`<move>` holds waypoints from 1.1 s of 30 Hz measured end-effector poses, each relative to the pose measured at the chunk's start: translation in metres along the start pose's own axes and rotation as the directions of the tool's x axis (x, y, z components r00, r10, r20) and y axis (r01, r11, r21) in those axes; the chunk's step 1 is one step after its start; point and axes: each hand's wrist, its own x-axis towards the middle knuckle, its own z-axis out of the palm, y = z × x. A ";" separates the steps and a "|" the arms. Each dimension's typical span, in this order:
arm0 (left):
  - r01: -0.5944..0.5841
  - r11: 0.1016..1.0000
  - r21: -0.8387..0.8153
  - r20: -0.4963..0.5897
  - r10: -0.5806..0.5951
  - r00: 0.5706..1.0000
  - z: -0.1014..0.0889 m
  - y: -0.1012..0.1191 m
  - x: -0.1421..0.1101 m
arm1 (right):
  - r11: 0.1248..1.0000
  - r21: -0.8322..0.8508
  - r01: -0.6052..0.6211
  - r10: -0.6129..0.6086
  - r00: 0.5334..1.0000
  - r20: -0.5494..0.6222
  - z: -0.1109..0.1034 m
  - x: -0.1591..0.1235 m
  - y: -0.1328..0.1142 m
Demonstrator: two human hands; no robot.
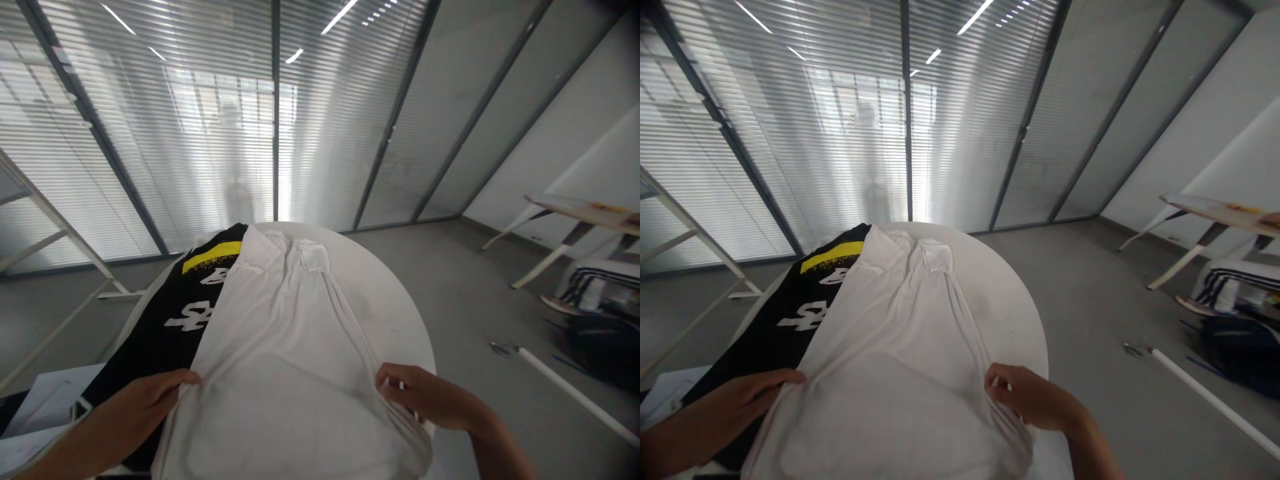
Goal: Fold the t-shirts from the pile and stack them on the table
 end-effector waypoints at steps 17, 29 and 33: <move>-0.227 0.730 0.645 -0.171 0.427 0.888 0.072 0.103 0.220 | 0.906 -0.423 0.004 -0.243 0.824 -0.512 -0.022 0.244 -0.080; -0.115 0.837 0.535 -0.304 0.318 0.898 0.092 0.083 0.258 | 0.960 -0.274 -0.062 -0.113 0.807 -0.579 -0.030 0.280 -0.048; -0.166 0.940 0.299 -0.405 0.282 0.870 0.087 0.071 0.269 | 0.992 -0.127 -0.018 -0.070 0.752 -0.656 -0.052 0.280 -0.023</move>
